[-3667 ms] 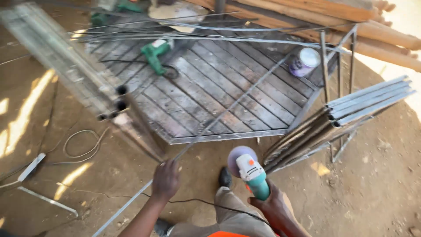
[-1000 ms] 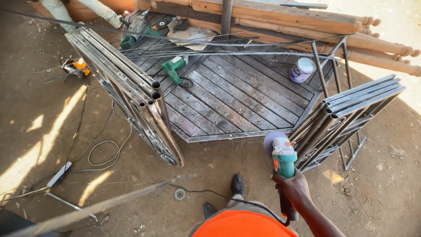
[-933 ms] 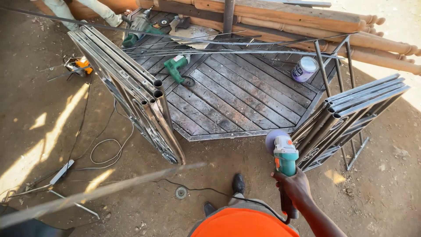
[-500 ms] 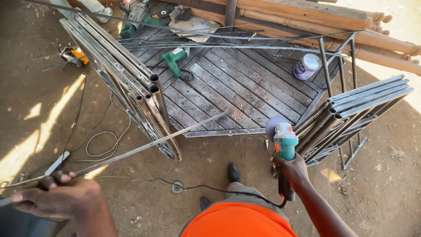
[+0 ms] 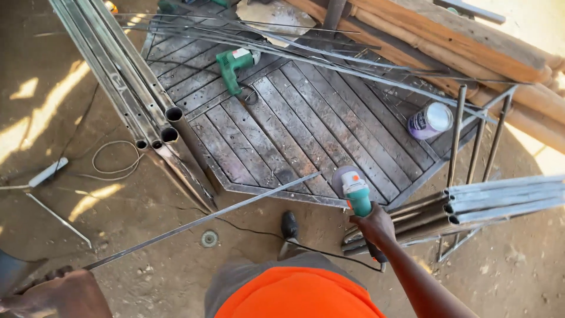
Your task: Using a handheld angle grinder to smooth the surfaces and ends of long metal rods on a fabrication workbench.
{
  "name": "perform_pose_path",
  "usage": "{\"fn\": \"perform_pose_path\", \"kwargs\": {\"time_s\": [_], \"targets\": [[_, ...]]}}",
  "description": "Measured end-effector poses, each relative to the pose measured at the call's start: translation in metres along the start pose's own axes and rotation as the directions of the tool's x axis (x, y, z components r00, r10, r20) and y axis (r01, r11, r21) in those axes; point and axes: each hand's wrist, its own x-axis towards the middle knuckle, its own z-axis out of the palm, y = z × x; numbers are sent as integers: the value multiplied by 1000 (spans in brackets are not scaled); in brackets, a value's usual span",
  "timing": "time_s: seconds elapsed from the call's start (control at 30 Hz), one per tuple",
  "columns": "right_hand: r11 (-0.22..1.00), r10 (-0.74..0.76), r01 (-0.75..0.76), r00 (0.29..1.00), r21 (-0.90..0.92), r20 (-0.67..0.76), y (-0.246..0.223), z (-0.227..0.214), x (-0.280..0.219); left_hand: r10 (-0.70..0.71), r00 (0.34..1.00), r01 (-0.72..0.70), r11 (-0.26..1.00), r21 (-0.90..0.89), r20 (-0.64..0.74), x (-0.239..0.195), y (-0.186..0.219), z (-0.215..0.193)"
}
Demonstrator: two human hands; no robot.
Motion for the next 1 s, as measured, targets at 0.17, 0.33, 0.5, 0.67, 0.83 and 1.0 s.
{"fn": "perform_pose_path", "kwargs": {"time_s": [0.17, 0.33, 0.5, 0.67, 0.83, 1.0], "targets": [[995, -96, 94, 993, 41, 69, 18, 27, 75, -167, 931, 75, 957, -279, -325, -4, -12, -17], [966, -189, 175, 980, 190, 58, 19, 53, 118, -127, 978, 153, 975, 163, -164, -8, -6, -24], [984, -163, 154, 981, 88, 104, 25, 68, 145, -215, 916, 240, 970, 33, -339, 11, -45, -52], [981, -190, 185, 977, 64, 101, 29, 78, 163, -283, 892, 307, 952, 14, -353, 39, -68, -65], [992, -127, 123, 982, 35, 141, 5, 72, 139, -276, 886, 293, 956, -11, -373, 38, -74, -69], [891, -228, 270, 961, -364, 156, -30, 61, 103, -291, 884, 308, 951, -11, -366, 14, -58, -61]]}}
